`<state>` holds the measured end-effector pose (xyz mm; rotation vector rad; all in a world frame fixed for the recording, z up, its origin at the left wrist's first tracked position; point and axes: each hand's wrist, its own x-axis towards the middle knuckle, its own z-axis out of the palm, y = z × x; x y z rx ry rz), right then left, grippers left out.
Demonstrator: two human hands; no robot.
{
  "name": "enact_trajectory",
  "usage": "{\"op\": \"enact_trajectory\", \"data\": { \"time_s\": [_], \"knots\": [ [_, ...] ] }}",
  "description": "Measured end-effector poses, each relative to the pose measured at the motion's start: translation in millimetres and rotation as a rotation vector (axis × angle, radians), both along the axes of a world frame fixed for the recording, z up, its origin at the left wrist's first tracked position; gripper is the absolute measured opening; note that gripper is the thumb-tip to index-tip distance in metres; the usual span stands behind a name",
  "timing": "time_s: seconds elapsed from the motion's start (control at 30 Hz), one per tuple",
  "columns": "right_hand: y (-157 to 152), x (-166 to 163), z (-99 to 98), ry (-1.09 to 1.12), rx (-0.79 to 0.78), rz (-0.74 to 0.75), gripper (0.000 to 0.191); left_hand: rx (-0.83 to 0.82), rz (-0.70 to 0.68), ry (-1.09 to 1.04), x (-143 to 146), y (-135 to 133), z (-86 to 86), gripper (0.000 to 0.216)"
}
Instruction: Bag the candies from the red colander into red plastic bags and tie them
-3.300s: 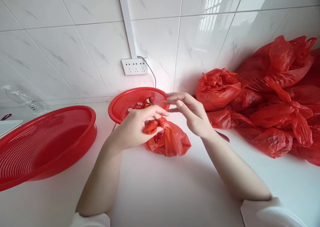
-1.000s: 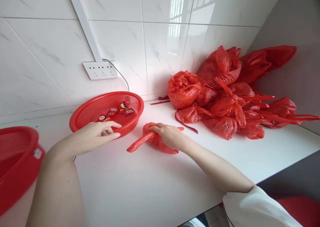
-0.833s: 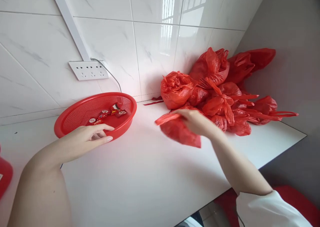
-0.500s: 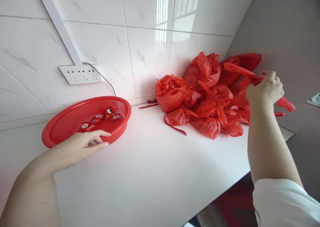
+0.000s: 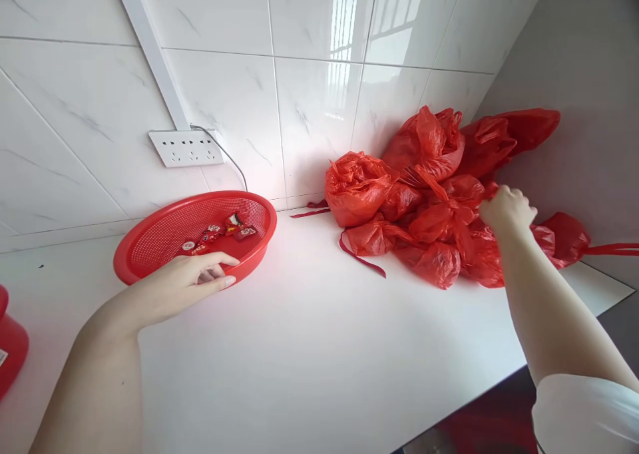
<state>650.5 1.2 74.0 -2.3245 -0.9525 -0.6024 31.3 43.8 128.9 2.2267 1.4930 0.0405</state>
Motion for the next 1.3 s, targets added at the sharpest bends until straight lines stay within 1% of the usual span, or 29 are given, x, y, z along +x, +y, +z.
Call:
{"op": "enact_trajectory", "data": {
  "time_s": [0.03, 0.07, 0.1, 0.17, 0.2, 0.23, 0.3, 0.33, 0.43, 0.47, 0.5, 0.6, 0.63, 0.67, 0.77, 0.87, 0.9, 0.97, 1.03, 1.13, 1.2, 1.3],
  "knots": [
    [8.1, -9.1, 6.2, 0.002, 0.006, 0.011, 0.035, 0.000, 0.004, -0.002, 0.4, -0.9, 0.6, 0.048],
    [16.2, -21.2, 12.3, -0.004, 0.015, 0.058, 0.036, 0.000, 0.008, -0.004, 0.8, -2.1, 1.2, 0.048],
    [24.3, -36.0, 17.7, -0.021, 0.028, 0.138, 0.035, 0.002, 0.010, -0.006, 1.3, -3.6, 1.9, 0.047],
    [41.0, -69.7, 24.6, -0.070, 0.048, 0.464, 0.035, 0.013, 0.010, -0.011, 2.4, -6.9, 3.2, 0.045],
    [49.7, -86.4, 25.4, -0.076, 0.024, 0.561, 0.033, 0.020, 0.008, -0.016, 2.9, -8.5, 3.8, 0.044],
    [58.7, -101.7, 24.2, -0.074, -0.005, 0.627, 0.031, 0.027, 0.004, -0.022, 3.4, -10.1, 4.3, 0.043],
    [76.7, -126.1, 16.7, -0.063, -0.037, 0.683, 0.033, 0.037, -0.007, -0.032, 4.2, -12.4, 4.7, 0.041],
    [85.2, -135.1, 11.3, -0.055, -0.050, 0.697, 0.040, 0.037, -0.014, -0.033, 4.4, -13.2, 4.8, 0.040],
    [106.4, -155.9, -5.2, 0.017, -0.151, 0.713, 0.077, 0.031, -0.030, -0.025, 4.8, -14.5, 4.7, 0.041],
    [111.8, -163.2, -9.6, 0.044, -0.192, 0.718, 0.081, 0.028, -0.032, -0.019, 5.0, -14.7, 4.8, 0.042],
    [116.5, -171.9, -13.2, 0.064, -0.226, 0.725, 0.076, 0.025, -0.032, -0.015, 5.2, -15.0, 5.0, 0.042],
    [125.8, -207.4, -19.3, 0.072, -0.237, 0.771, 0.036, 0.022, -0.038, -0.015, 5.6, -16.0, 6.1, 0.041],
    [126.8, -221.6, -20.0, 0.068, -0.224, 0.789, 0.027, 0.024, -0.041, -0.020, 5.6, -16.4, 6.5, 0.041],
    [126.3, -236.1, -20.2, 0.066, -0.209, 0.808, 0.024, 0.025, -0.045, -0.025, 5.6, -16.8, 6.7, 0.042],
    [115.2, -274.7, -17.5, 0.068, -0.167, 0.866, 0.022, 0.017, -0.052, -0.042, 6.3, -17.7, 5.5, 0.045],
    [93.5, -297.1, -9.9, 0.089, -0.162, 0.930, 0.025, 0.012, -0.071, -0.066, 9.3, -17.7, 2.1, 0.046],
    [86.4, -300.6, -6.6, 0.111, -0.180, 0.940, 0.030, 0.010, -0.086, -0.071, 10.7, -17.5, 0.7, 0.045],
    [76.1, -303.1, -0.1, 0.151, -0.213, 0.908, 0.041, -0.001, -0.116, -0.073, 13.6, -17.2, -1.7, 0.044],
    [73.2, -301.2, 4.0, 0.151, -0.239, 0.810, 0.046, -0.011, -0.135, -0.073, 16.8, -17.5, -3.9, 0.044],
    [79.1, -294.5, 2.8, 0.090, -0.338, 0.666, 0.040, 0.007, -0.146, -0.109, 25.8, -20.6, -8.8, 0.046],
    [83.5, -290.0, -1.6, 0.068, -0.388, 0.623, 0.032, 0.076, -0.166, -0.160, 39.4, -24.2, -16.0, 0.046],
    [83.2, -286.2, -7.2, 0.044, -0.337, 0.608, 0.021, 0.259, -0.225, -0.263, 76.0, -25.2, -37.3, 0.049]
  ]
}}
